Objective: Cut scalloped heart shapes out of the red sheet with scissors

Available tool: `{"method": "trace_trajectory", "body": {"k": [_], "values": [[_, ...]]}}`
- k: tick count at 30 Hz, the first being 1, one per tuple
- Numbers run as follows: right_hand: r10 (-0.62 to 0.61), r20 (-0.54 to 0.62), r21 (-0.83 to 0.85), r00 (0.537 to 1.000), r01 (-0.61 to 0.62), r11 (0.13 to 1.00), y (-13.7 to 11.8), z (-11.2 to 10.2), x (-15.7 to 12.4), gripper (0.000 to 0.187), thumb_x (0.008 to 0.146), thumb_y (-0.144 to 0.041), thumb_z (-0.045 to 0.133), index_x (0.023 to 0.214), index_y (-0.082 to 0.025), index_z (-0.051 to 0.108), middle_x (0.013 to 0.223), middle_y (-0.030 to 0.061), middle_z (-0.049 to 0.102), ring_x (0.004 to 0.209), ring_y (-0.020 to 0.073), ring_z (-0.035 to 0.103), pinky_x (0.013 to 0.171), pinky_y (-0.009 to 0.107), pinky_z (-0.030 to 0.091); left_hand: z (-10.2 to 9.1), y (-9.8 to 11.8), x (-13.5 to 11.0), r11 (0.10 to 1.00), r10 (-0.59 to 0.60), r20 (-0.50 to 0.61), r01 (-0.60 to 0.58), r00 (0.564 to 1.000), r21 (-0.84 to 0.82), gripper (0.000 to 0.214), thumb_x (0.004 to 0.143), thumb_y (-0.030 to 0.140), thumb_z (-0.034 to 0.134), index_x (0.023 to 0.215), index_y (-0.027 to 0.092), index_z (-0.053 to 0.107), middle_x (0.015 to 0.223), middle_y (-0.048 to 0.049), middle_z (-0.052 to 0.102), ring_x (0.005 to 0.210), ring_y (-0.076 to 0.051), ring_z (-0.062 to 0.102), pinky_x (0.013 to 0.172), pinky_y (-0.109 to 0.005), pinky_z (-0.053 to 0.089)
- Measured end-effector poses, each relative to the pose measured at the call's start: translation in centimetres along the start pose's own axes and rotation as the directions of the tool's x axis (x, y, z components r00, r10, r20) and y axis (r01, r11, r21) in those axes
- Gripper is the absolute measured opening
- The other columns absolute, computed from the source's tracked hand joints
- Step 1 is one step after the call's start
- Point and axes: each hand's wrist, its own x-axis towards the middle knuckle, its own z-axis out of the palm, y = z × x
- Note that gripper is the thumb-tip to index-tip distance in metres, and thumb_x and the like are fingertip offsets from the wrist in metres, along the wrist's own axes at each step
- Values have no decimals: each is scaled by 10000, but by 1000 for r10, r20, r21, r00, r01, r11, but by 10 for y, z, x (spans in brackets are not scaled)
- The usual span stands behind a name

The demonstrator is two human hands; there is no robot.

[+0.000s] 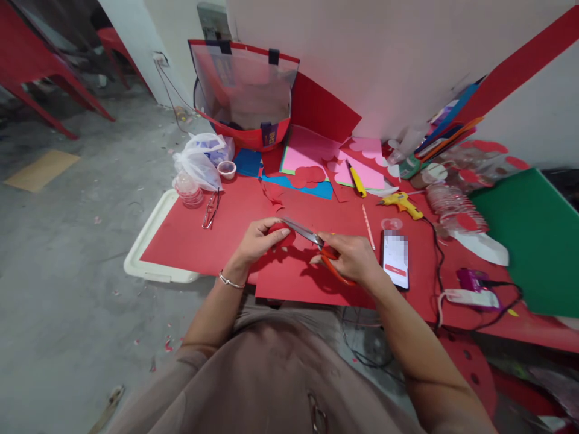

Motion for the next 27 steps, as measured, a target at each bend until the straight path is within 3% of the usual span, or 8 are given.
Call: {"method": "trace_trajectory", "body": {"k": [4,8,14,19,23,27], "values": [[94,-78,226,993,-74,971,15,7,9,637,942,-644,691,1326,-141,762,946,110,820,787,242,748,752,330,549,1,-2,2,999,-44,-12,43,999,-9,353,853,496,836,878,150,770,666,-29,691,516,-111,579,480,-221,421],[224,-154,433,962,-139,891,23,25,30,619,881,-614,759,1263,-127,779,838,63,754,722,220,666,732,354,547,5,-6,9,998,-61,-41,59,997,-36,360,821,470,866,965,153,777,748,-25,717,548,-113,633,491,-213,495],[419,-80,825,904,-176,537,24,51,74,596,763,-566,859,1196,-166,774,770,19,668,678,188,630,661,333,544,8,-15,38,994,-96,-72,92,993,-66,518,802,431,873,1235,193,716,789,15,697,552,-125,672,522,-259,599],[433,21,959,901,-141,247,28,63,85,621,719,-531,893,1227,-208,740,745,-21,645,606,152,621,568,279,489,3,-18,66,997,-53,-109,59,993,53,404,802,395,859,1118,177,735,811,-3,705,567,-124,664,487,-232,556],[426,14,973,905,-110,201,38,71,80,639,689,-456,933,1245,-207,741,744,-34,653,638,148,643,608,271,499,6,-20,84,989,31,-116,-14,993,148,346,766,352,893,1021,183,733,905,-12,732,633,-100,676,549,-202,563],[441,-30,971,897,-79,227,47,76,78,617,702,-399,933,1257,-212,739,775,-42,656,661,140,641,655,275,523,21,-29,90,993,-98,-48,101,994,53,464,807,444,869,1117,222,604,676,76,645,469,-129,658,454,-219,546]]}}
